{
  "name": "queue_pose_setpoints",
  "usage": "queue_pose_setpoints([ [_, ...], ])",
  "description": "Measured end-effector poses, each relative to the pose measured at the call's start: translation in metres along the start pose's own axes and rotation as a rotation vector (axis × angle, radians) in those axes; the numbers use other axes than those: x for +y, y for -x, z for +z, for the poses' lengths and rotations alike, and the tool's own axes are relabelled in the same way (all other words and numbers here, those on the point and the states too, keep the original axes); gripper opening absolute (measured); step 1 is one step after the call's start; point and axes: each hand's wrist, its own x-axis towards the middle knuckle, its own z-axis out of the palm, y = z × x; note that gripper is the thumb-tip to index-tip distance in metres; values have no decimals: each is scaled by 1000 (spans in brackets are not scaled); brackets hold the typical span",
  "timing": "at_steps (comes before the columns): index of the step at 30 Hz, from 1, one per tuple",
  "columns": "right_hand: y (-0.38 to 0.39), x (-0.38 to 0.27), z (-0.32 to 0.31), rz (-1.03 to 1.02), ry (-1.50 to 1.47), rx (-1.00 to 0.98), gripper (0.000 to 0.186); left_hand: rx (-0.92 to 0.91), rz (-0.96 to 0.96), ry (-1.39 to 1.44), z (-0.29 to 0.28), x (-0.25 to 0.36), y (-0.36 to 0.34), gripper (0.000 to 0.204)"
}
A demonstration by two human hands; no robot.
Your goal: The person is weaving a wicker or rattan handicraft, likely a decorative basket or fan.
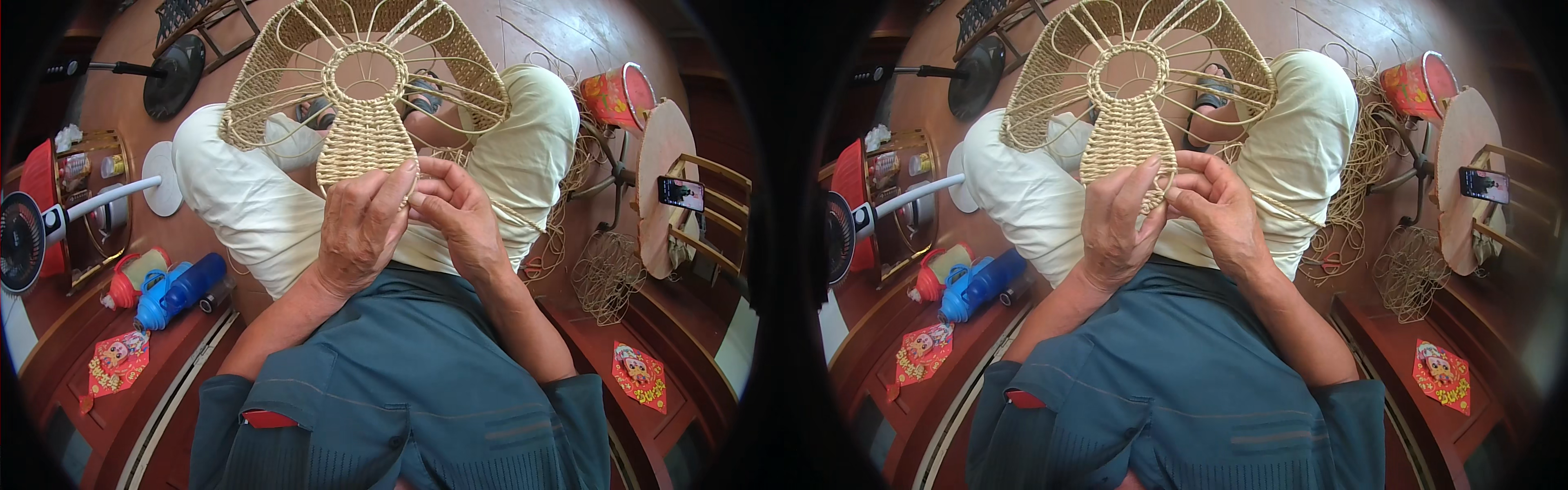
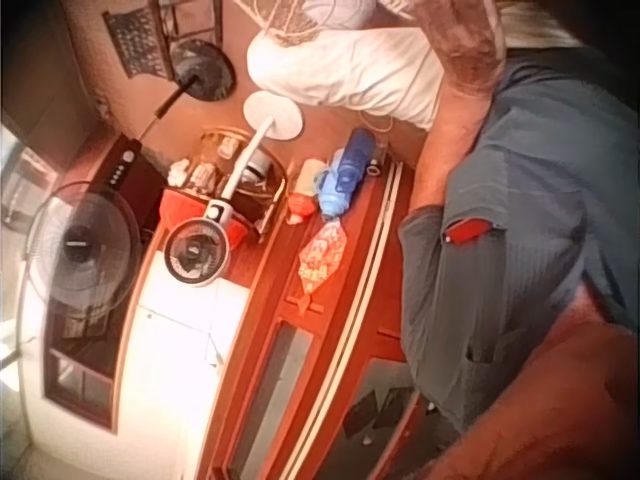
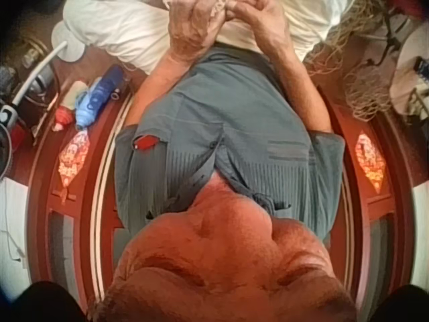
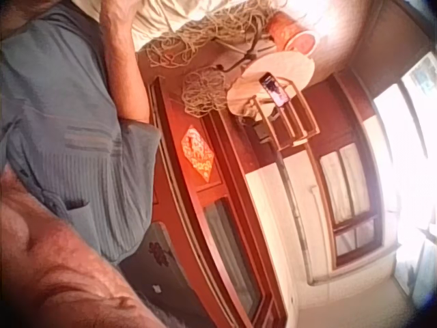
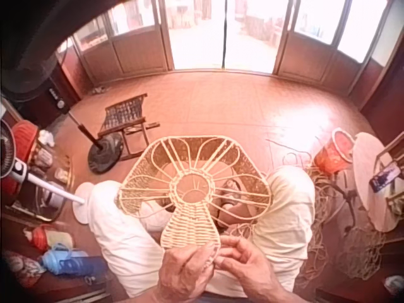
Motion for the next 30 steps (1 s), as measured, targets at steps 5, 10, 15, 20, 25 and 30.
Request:
queue_pose_setpoints([
  [5, -2, 2, -1, -7, -21, 0, 57, 19, -24, 31, -3, 0, 1, 75],
  [10, -3, 6, 3, 133, -301, 10, 66, 15, -52, 50, -2, -1, 3, 74],
  [15, -12, 8, 7, 139, -316, -27, 58, -44, -84, 24, -3, 3, 3, 72],
  [20, -19, 4, 11, 68, -166, -28, 64, -59, -105, 11, -6, 6, 1, 69],
  [25, -15, 4, 14, 60, -229, -17, 66, -79, -225, 197, -8, 9, 3, 70],
  [30, -20, 6, 14, -34, 113, 80, 65, -64, -356, 326, -17, 9, 6, 64],
])
